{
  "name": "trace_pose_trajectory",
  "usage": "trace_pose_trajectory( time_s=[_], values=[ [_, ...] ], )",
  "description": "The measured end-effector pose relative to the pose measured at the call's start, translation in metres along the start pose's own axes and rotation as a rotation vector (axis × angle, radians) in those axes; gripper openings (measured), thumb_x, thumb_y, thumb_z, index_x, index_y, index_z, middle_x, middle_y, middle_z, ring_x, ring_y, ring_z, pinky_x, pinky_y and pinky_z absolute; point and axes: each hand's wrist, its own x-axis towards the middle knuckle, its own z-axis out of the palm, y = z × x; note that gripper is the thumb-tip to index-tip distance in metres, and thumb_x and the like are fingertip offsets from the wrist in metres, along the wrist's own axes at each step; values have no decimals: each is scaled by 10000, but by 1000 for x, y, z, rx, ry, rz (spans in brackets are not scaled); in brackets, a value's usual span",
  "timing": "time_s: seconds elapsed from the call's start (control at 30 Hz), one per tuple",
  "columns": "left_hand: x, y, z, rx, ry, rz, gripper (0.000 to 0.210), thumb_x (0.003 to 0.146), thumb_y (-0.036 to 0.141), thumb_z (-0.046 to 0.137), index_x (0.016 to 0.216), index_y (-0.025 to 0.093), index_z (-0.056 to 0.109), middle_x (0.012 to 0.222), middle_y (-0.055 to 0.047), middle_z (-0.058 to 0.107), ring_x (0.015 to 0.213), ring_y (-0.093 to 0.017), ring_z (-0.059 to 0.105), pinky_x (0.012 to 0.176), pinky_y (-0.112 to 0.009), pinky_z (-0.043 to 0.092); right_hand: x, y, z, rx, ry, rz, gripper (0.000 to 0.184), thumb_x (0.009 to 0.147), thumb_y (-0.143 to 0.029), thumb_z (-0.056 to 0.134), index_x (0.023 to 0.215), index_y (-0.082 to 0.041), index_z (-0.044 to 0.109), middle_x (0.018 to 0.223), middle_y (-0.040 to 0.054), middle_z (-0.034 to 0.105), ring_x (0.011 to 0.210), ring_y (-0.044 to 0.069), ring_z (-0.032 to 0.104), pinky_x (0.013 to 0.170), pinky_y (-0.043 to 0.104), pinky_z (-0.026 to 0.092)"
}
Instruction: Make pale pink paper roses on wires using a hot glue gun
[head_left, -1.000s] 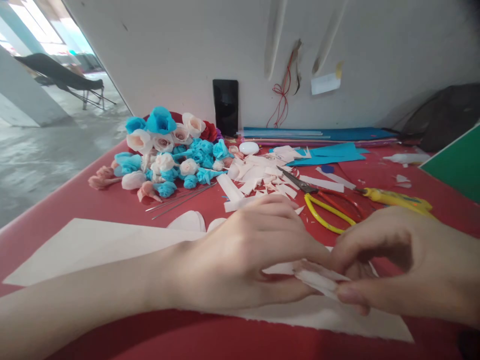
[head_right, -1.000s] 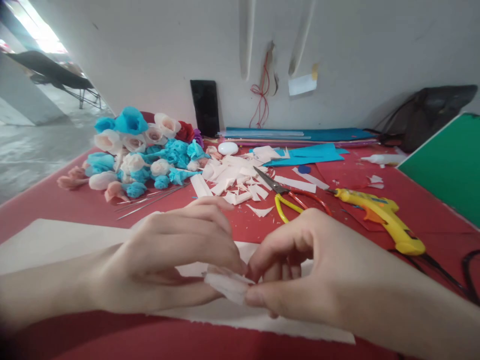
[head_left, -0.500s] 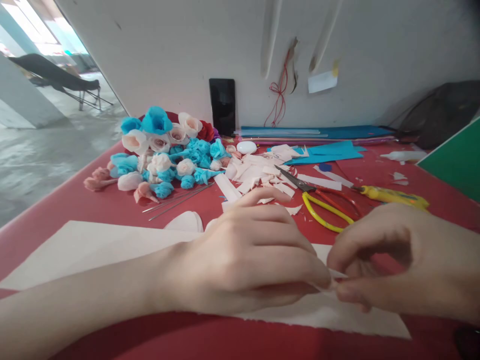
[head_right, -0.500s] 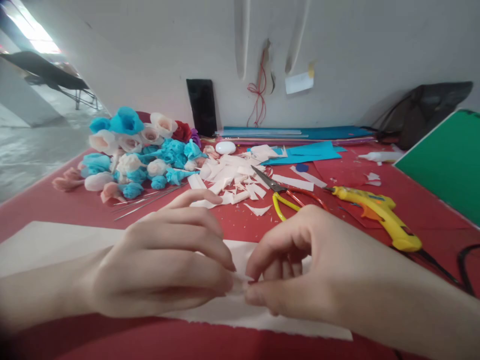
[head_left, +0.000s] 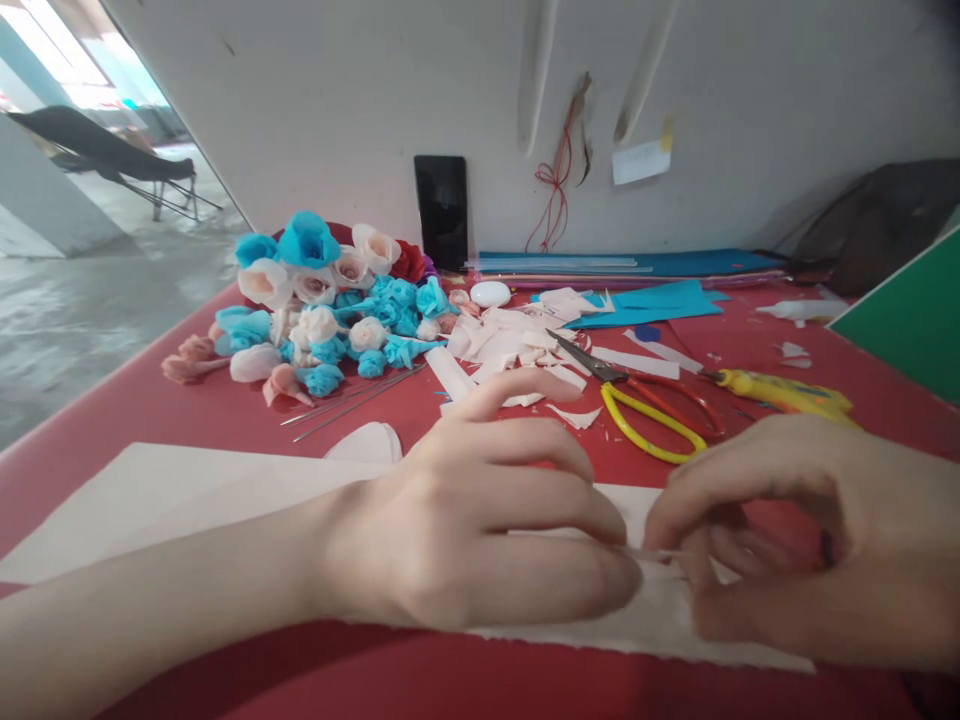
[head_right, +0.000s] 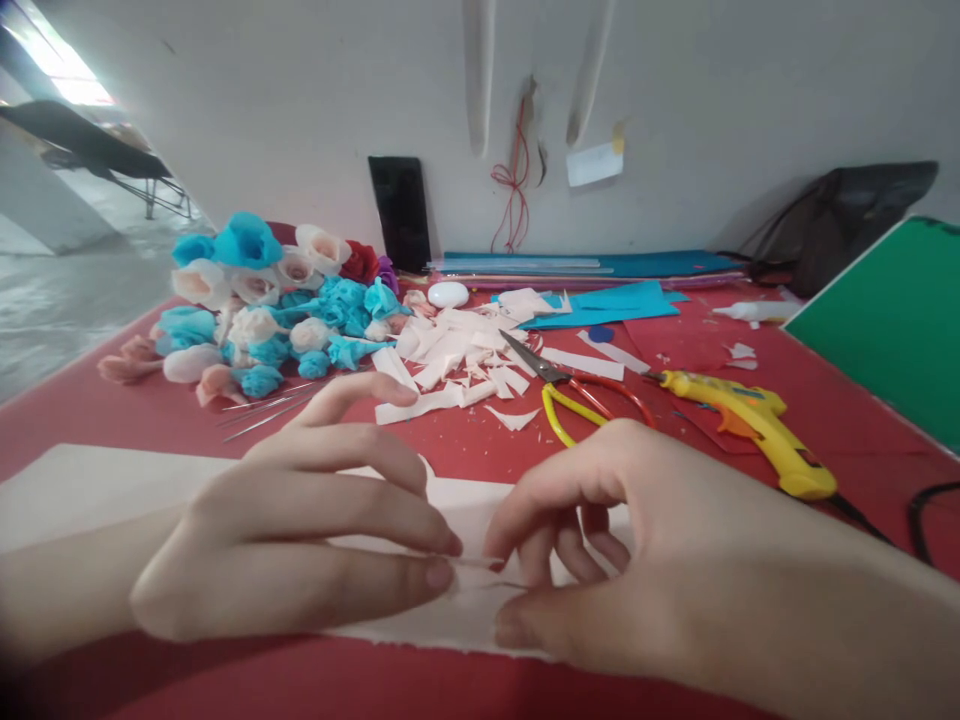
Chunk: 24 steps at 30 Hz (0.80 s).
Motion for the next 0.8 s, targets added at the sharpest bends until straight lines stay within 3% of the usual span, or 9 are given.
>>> trace_pose_trajectory(
  time_s=[0.1, 0.2, 0.37, 0.53, 0.67, 0.8],
  values=[
    [-1, -4, 3, -5, 5, 34, 47, 763, 141, 627, 749, 177, 652, 763, 65, 723, 676, -85, 590, 970, -334, 341, 1, 5, -2, -50, 63, -15, 290, 564, -430, 718, 825, -310, 679, 804, -4, 642, 689, 197, 574, 477, 220, 464],
    [-2, -6, 5, -3, 12, 39, 56, 759, 125, 626, 766, 174, 652, 769, 60, 723, 682, -90, 594, 978, -357, 338, 3, 1, -1, -42, -26, -21, 237, 689, -505, 633, 790, -296, 684, 750, -22, 634, 685, 169, 557, 516, 222, 431],
    [-4, -7, 8, 10, 6, 31, 68, 750, 111, 626, 740, 175, 647, 755, 55, 722, 681, -95, 607, 981, -361, 346, 6, -7, 1, 37, -124, -64, 132, 748, -365, 628, 677, -261, 667, 641, -50, 599, 621, 110, 485, 529, 195, 355],
    [-5, -11, 9, 27, 61, 133, 88, 789, 154, 579, 808, 185, 659, 779, 55, 720, 692, -112, 596, 976, -358, 347, 7, -5, 1, 77, -140, -86, 139, 750, -317, 632, 636, -242, 662, 594, -48, 577, 583, 97, 459, 529, 182, 352],
    [-7, -11, 8, 51, -21, 69, 118, 778, 154, 597, 858, 189, 675, 807, 49, 724, 700, -115, 594, 981, -360, 342, 7, -6, 2, 86, -147, -109, 161, 769, -313, 608, 643, -240, 675, 588, -39, 581, 583, 98, 470, 545, 185, 362],
    [-9, -14, 12, 46, 110, 161, 129, 774, 146, 591, 855, 186, 684, 773, 57, 719, 692, -108, 582, 996, -364, 324, 8, -6, 2, 91, -129, -115, 149, 766, -311, 606, 655, -250, 683, 580, -46, 582, 563, 91, 454, 528, 176, 354]
  ],
)
